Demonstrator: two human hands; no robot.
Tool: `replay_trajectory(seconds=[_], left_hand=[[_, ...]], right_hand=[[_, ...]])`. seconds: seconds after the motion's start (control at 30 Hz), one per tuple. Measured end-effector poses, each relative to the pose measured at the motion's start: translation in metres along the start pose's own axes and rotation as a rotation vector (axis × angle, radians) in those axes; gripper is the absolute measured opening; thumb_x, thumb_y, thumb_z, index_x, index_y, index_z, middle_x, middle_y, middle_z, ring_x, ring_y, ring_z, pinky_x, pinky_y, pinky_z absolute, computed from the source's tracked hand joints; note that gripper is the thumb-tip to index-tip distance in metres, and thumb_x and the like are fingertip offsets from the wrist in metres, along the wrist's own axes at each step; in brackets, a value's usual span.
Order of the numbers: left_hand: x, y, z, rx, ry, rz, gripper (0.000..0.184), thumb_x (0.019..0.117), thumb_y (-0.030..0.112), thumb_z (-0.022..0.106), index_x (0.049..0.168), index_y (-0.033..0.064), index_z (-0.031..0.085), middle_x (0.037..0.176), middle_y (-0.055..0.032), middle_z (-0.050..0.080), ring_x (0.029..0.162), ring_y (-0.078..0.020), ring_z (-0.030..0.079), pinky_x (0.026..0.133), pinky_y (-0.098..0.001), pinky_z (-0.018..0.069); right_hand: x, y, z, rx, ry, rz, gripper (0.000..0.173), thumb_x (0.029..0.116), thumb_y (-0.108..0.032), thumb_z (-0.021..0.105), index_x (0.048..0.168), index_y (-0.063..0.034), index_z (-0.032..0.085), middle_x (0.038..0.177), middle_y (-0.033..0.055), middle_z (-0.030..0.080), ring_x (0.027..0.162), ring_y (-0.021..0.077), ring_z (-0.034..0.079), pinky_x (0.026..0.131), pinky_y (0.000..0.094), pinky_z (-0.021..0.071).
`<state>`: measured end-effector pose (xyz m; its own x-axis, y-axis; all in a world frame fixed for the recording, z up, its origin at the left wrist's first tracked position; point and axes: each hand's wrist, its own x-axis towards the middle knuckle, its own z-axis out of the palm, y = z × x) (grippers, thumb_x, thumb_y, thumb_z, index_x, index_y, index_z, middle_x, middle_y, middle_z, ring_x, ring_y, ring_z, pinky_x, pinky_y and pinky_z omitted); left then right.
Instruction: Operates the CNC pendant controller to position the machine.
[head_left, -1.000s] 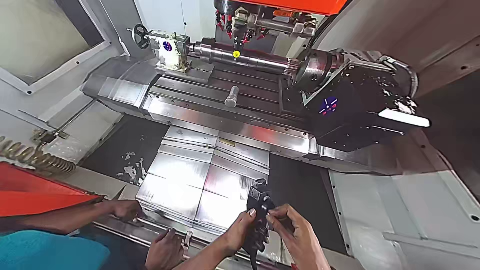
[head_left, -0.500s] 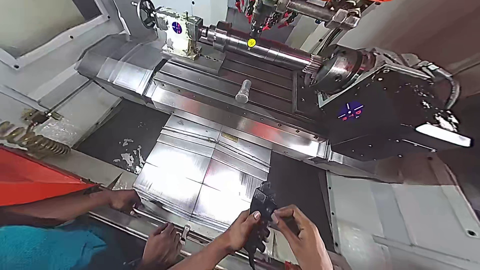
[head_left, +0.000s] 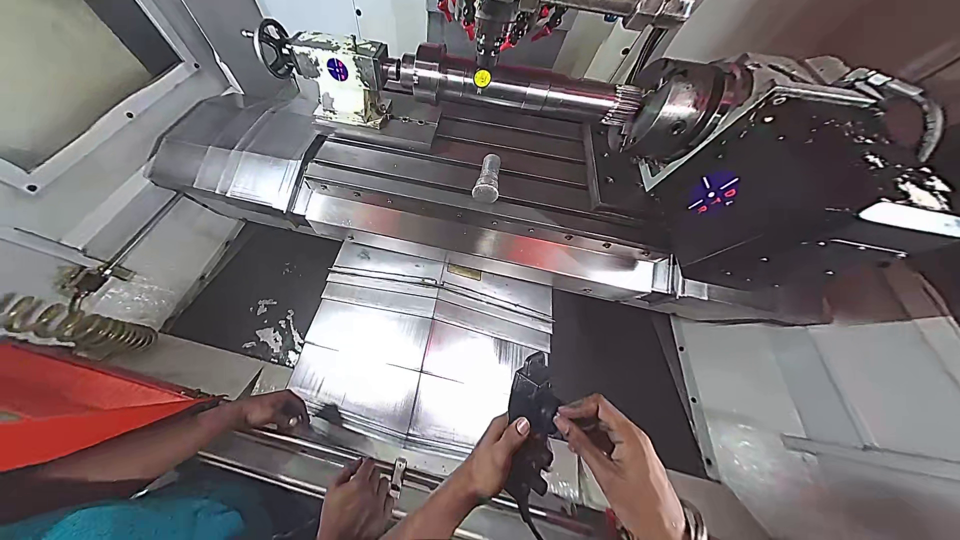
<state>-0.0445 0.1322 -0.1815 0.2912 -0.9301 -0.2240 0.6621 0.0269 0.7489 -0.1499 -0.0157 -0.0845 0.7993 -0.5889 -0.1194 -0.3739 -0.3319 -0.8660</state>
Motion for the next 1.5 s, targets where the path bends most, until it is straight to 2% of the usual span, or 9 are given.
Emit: replay_trajectory(seconds=[0.4,0.63,0.73,0.83,1.03,1.17,1.23,1.43,1.5], left_hand=[[-0.009,0.005,-0.016,0.051,0.027,0.014,0.075,0.0902,0.078,0.049,0.122,0.0108,0.059,0.094,0.0043,0.074,0.082,-0.0083,0.072,0.076,-0.0306,0.0612],[-0.01,0.005,-0.015,0.077,0.021,0.056,0.071,0.094,0.074,0.047,0.123,0.0093,0.059,0.097,0.0062,0.073,0.088,-0.0054,0.071,0.083,-0.0295,0.0597],[-0.012,0.007,-0.018,0.084,0.102,0.035,0.073,0.0948,0.074,0.045,0.123,0.0073,0.058,0.096,0.0069,0.073,0.088,-0.0036,0.07,0.085,-0.0284,0.0591],[-0.015,0.006,-0.022,0.063,0.123,0.01,0.073,0.0955,0.073,0.045,0.122,0.007,0.059,0.097,0.006,0.073,0.089,-0.0042,0.07,0.084,-0.0286,0.0588],[-0.016,0.006,-0.025,0.036,0.098,-0.01,0.077,0.0924,0.077,0.046,0.123,0.0076,0.059,0.095,0.0025,0.073,0.085,-0.0089,0.071,0.08,-0.0315,0.0605],[-0.017,0.009,-0.024,0.05,0.146,-0.019,0.078,0.0931,0.077,0.044,0.123,0.006,0.058,0.096,0.0039,0.073,0.086,-0.0069,0.071,0.081,-0.0301,0.0604],[-0.019,0.01,-0.024,0.047,0.153,-0.015,0.077,0.0943,0.076,0.043,0.124,0.0065,0.057,0.097,0.0048,0.073,0.087,-0.0059,0.071,0.082,-0.0296,0.0598],[-0.02,0.013,-0.023,0.024,0.111,-0.013,0.075,0.0935,0.076,0.045,0.121,0.0077,0.058,0.093,0.0034,0.072,0.083,-0.0082,0.07,0.079,-0.0303,0.0601],[-0.022,0.014,-0.022,0.027,0.125,-0.019,0.076,0.0932,0.077,0.044,0.12,0.0071,0.057,0.092,0.0039,0.072,0.081,-0.0076,0.07,0.076,-0.0295,0.0605]], right_hand=[[-0.004,0.004,0.007,-0.035,-0.113,0.066,0.018,0.0921,-0.019,0.071,0.104,-0.0051,0.069,0.09,0.0024,0.074,0.075,0.0092,0.072,0.069,0.0283,0.0626],[0.001,-0.009,0.041,-0.39,0.103,0.035,0.054,0.0979,-0.059,0.055,0.113,-0.008,0.064,0.078,0.004,0.069,0.06,0.0185,0.067,0.053,0.0425,0.0558],[0.001,-0.009,0.05,-0.437,0.082,-0.252,0.029,0.0903,-0.029,0.066,0.11,-0.0088,0.073,0.119,0.0133,0.068,0.096,0.0237,0.071,0.076,0.0404,0.0611],[0.004,-0.009,0.053,-0.255,0.085,-0.37,0.014,0.0946,-0.026,0.066,0.103,-0.0173,0.073,0.125,0.0053,0.066,0.122,0.014,0.061,0.1,0.0282,0.054],[0.004,-0.007,0.055,-0.493,0.068,0.018,0.065,0.097,-0.064,0.051,0.121,-0.0055,0.064,0.077,0.0076,0.071,0.061,0.0253,0.069,0.056,0.0498,0.0563],[0.002,-0.005,0.059,-0.429,0.032,-0.193,0.047,0.0874,-0.026,0.067,0.13,-0.0073,0.065,0.122,0.015,0.067,0.094,0.0255,0.072,0.076,0.0417,0.062],[0.003,-0.005,0.059,-0.365,0.069,-0.267,0.038,0.0908,-0.034,0.068,0.123,-0.0131,0.07,0.13,0.0145,0.063,0.11,0.0209,0.067,0.089,0.0337,0.0589],[0.003,-0.015,0.06,-0.516,0.132,-0.035,0.066,0.0971,-0.065,0.048,0.119,-0.0062,0.067,0.082,0.0071,0.073,0.065,0.0224,0.07,0.058,0.0463,0.0574],[0.0,-0.017,0.06,-0.516,0.088,-0.096,0.059,0.0987,-0.055,0.053,0.128,-0.0059,0.065,0.101,0.0098,0.074,0.079,0.0243,0.073,0.065,0.0463,0.0606]])
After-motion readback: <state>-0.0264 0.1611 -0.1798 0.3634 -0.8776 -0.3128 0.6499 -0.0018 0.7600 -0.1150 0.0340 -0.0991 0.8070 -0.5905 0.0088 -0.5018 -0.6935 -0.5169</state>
